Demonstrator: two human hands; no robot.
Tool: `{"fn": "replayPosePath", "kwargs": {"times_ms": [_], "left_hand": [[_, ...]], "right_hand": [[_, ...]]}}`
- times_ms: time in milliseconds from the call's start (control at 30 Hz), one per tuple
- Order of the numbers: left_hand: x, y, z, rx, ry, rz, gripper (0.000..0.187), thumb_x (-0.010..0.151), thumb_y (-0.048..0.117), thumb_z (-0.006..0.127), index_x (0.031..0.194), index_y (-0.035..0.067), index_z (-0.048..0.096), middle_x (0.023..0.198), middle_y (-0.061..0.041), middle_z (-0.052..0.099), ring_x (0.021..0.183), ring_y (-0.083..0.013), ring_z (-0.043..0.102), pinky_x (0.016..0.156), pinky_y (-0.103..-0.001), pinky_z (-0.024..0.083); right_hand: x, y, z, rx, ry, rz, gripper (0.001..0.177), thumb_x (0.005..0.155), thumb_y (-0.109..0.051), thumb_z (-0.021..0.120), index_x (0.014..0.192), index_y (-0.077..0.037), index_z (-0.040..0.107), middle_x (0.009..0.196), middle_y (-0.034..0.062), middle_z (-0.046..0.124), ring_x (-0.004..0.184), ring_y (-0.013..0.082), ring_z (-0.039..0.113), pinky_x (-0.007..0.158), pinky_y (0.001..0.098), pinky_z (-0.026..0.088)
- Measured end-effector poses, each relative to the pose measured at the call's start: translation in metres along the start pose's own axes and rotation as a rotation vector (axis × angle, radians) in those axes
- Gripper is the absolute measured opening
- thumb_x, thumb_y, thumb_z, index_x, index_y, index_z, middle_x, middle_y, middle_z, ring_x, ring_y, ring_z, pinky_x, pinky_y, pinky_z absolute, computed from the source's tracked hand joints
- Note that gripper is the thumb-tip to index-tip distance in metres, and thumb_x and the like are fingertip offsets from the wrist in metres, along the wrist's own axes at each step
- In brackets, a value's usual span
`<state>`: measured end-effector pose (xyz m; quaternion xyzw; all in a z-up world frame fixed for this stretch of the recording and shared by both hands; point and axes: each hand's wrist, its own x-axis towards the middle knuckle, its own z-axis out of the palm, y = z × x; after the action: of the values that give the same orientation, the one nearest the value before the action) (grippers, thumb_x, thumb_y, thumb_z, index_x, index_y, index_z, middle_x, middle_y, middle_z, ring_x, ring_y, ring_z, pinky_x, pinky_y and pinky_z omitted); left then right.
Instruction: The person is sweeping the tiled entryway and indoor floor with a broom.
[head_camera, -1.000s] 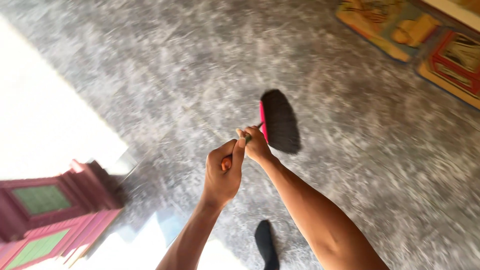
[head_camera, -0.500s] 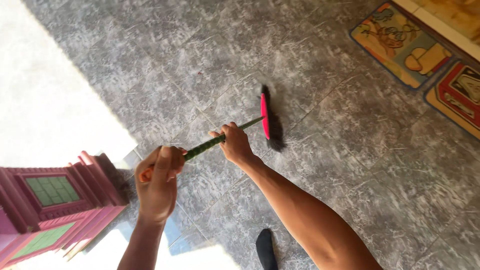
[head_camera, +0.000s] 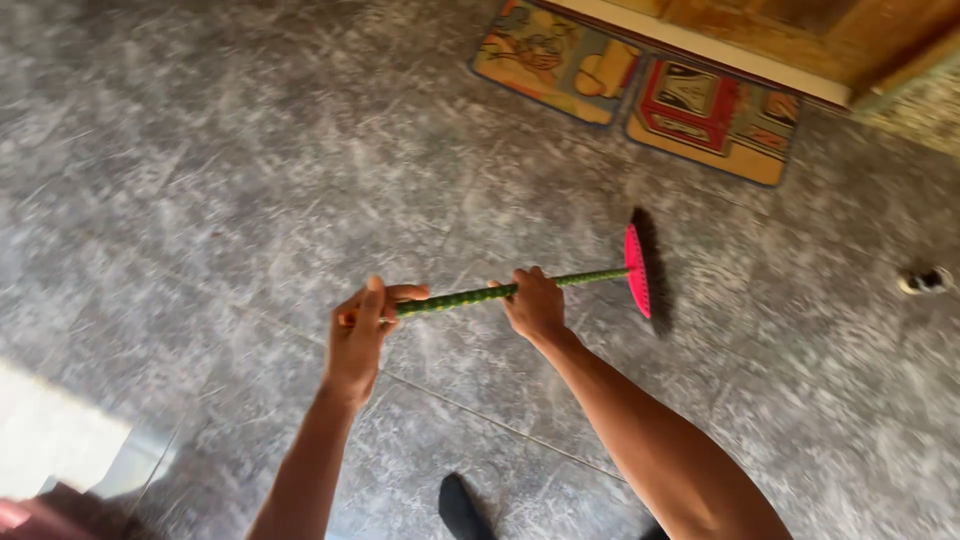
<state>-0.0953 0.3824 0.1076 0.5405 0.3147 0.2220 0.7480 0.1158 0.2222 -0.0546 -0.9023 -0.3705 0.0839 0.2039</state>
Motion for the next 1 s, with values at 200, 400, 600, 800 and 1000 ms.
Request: {"fn": "replayPosePath", "kwargs": {"times_ms": [200, 400, 600, 800, 1000], "left_hand": [[0.016, -0.094, 0.203, 0.090, -0.512, -0.151, 0.050, 0.104, 0.047, 0.047, 0.098, 0.005, 0.075, 0.128, -0.012, 0.074, 0.126, -0.0231, 0.066, 0.111, -0.044, 0.051], [-0.017, -0.164, 0.411, 0.075, -0.764, -0.287, 0.053, 0.103, 0.048, 0.047, 0.104, 0.003, 0.075, 0.131, -0.012, 0.072, 0.128, -0.0252, 0.065, 0.108, -0.048, 0.053], [-0.067, -0.268, 0.578, 0.004, -0.887, -0.383, 0.054, 0.105, 0.049, 0.048, 0.097, 0.003, 0.075, 0.128, -0.015, 0.074, 0.128, -0.0280, 0.066, 0.109, -0.046, 0.052], [-0.123, -0.316, 0.703, 0.120, -0.958, -0.263, 0.056, 0.110, 0.048, 0.048, 0.093, 0.001, 0.074, 0.117, -0.009, 0.080, 0.079, -0.0130, 0.056, 0.078, -0.036, 0.050], [-0.137, -0.318, 0.739, 0.392, -1.056, -0.177, 0.051, 0.107, 0.048, 0.042, 0.108, 0.012, 0.078, 0.069, -0.002, 0.051, 0.057, -0.0102, 0.040, 0.058, -0.033, 0.037]], "right_hand": [[-0.081, 0.205, -0.092, -0.036, -0.038, 0.473, 0.059, 0.098, -0.060, 0.059, 0.087, -0.002, 0.063, 0.099, 0.0218, 0.060, 0.088, 0.0428, 0.063, 0.076, 0.0566, 0.050], [-0.194, 0.401, -0.153, -0.064, 0.160, 0.700, 0.049, 0.097, -0.054, 0.059, 0.094, -0.006, 0.067, 0.107, 0.0219, 0.061, 0.096, 0.0451, 0.064, 0.081, 0.0580, 0.050], [-0.302, 0.550, -0.219, -0.134, 0.103, 0.953, 0.048, 0.101, -0.053, 0.060, 0.093, -0.006, 0.066, 0.105, 0.0199, 0.062, 0.098, 0.0436, 0.065, 0.082, 0.0587, 0.050], [-0.375, 0.643, -0.251, 0.018, 0.266, 1.049, 0.035, 0.091, -0.040, 0.069, 0.099, -0.007, 0.063, 0.114, 0.0213, 0.059, 0.096, 0.0440, 0.063, 0.076, 0.0567, 0.051], [-0.385, 0.711, -0.183, 0.138, 0.347, 0.928, 0.028, 0.095, -0.033, 0.069, 0.100, -0.005, 0.064, 0.105, 0.0250, 0.061, 0.094, 0.0439, 0.063, 0.083, 0.0522, 0.052]]}}
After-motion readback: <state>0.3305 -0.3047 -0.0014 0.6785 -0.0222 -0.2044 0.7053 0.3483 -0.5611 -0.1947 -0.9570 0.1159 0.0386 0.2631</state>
